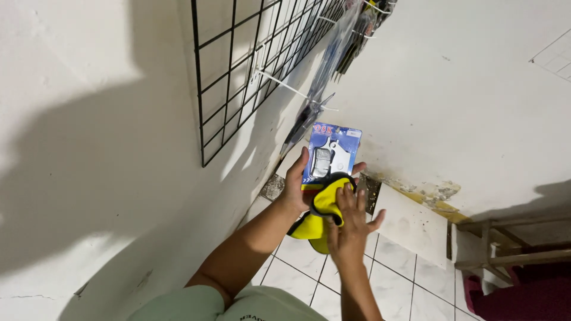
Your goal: Cleaning automotive part packaging with a cloth and organizing them on a wire wall rack.
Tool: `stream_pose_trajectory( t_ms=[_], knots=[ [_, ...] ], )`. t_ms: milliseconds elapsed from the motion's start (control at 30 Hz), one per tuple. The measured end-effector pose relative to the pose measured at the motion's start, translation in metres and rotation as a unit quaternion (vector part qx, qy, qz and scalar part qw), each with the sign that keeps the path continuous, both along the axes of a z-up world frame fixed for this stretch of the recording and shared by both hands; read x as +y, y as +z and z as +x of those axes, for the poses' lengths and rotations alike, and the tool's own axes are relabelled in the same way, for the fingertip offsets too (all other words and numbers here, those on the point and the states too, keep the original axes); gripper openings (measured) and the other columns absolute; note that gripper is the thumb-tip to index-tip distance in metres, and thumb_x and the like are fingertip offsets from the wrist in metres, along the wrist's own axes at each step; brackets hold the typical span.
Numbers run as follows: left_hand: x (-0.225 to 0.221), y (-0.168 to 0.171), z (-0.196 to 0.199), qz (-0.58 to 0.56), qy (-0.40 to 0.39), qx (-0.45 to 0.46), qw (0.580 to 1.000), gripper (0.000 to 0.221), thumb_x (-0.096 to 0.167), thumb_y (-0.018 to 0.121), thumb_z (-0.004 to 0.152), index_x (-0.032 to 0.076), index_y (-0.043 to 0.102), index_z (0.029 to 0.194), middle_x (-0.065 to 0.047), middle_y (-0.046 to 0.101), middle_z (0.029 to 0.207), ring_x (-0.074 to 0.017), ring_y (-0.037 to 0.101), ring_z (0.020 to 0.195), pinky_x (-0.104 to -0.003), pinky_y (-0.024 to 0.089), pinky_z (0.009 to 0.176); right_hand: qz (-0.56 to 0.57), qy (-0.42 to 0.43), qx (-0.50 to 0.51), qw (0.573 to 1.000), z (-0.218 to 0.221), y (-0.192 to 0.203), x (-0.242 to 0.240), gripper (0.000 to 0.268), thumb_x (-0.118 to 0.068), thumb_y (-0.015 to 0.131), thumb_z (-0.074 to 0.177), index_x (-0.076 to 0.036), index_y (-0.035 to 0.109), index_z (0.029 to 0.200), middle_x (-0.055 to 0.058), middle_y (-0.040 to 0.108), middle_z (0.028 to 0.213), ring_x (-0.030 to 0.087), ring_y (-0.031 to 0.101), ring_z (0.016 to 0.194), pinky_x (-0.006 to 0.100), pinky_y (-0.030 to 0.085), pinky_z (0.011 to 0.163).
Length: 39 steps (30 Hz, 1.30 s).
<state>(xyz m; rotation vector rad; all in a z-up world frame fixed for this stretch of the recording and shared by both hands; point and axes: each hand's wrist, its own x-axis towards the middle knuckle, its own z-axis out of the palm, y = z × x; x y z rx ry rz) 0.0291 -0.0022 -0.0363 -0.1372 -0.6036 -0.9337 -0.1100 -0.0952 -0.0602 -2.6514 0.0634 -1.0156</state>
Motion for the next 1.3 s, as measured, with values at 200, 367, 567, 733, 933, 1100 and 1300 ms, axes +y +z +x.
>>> stream_pose_trajectory(
  t_ms=[200,367,567,733,933,1100,1300],
  knots=[
    [-0.027,-0.040,0.020,-0.067,-0.007,-0.020,0.998,0.070,0.053,0.039,0.107,0.011,0.028,0.163,-0.025,0.031,0.163,-0.0407,0.017,0.158,-0.055,0.025,0.129,0.106,0.075,0.088,0.988,0.010,-0.017,0.034,0.063,-0.037,0.029,0.106,-0.002,0.025,0.159,0.025,0.005,0.169,0.040,-0.005,0.157,0.064,-0.015,0.116],
    [-0.027,-0.050,0.024,-0.124,-0.094,-0.004,0.988,0.069,0.051,0.037,0.110,0.013,0.021,0.165,-0.030,0.022,0.165,-0.0417,0.042,0.145,-0.053,0.043,0.119,0.080,0.071,0.077,0.991,0.013,-0.021,0.028,0.060,-0.038,0.043,0.104,-0.006,0.038,0.155,0.024,0.012,0.169,0.039,0.004,0.158,0.066,-0.012,0.114],
    [-0.022,-0.042,0.004,-0.012,0.003,-0.043,0.999,0.071,0.052,0.035,0.106,0.013,0.024,0.164,-0.024,0.026,0.167,-0.0287,0.036,0.150,-0.042,0.034,0.124,0.137,0.065,0.076,0.985,0.014,-0.018,0.026,0.073,-0.049,0.035,0.103,-0.010,0.015,0.162,0.027,-0.006,0.169,0.046,-0.010,0.156,0.071,-0.016,0.113],
    [-0.018,-0.039,0.001,-0.075,-0.068,0.017,0.995,0.071,0.051,0.038,0.108,0.012,0.021,0.165,-0.024,0.022,0.168,-0.0310,0.049,0.141,-0.046,0.045,0.116,0.118,0.045,0.095,0.987,0.013,-0.018,0.028,0.073,-0.046,0.040,0.102,-0.009,0.019,0.161,0.027,-0.004,0.169,0.046,-0.008,0.156,0.070,-0.013,0.113],
    [-0.015,-0.028,0.014,-0.085,-0.091,0.023,0.992,0.074,0.053,0.041,0.106,0.012,0.021,0.165,-0.026,0.024,0.165,-0.0361,0.038,0.148,-0.048,0.040,0.121,0.036,0.048,0.112,0.992,0.014,-0.027,0.029,0.072,-0.052,0.042,0.101,-0.011,0.028,0.159,0.026,-0.003,0.169,0.043,-0.006,0.156,0.072,-0.011,0.113],
    [-0.013,-0.020,0.005,-0.075,0.000,-0.045,0.996,0.076,0.050,0.035,0.107,0.004,0.015,0.165,-0.026,0.022,0.167,-0.0308,0.053,0.138,-0.043,0.051,0.113,0.090,0.030,0.101,0.990,0.018,-0.019,0.022,0.076,-0.052,0.046,0.099,-0.011,0.028,0.159,0.024,0.003,0.170,0.043,-0.001,0.157,0.074,-0.010,0.110],
    [-0.008,-0.023,0.010,-0.093,-0.038,-0.011,0.995,0.073,0.053,0.034,0.107,0.016,0.014,0.167,-0.029,0.020,0.166,-0.0345,0.040,0.146,-0.046,0.036,0.124,0.031,0.055,0.079,0.995,0.018,-0.025,0.036,0.073,-0.047,0.050,0.100,-0.010,0.029,0.159,0.028,-0.004,0.169,0.048,-0.008,0.156,0.071,-0.010,0.114]
  ],
)
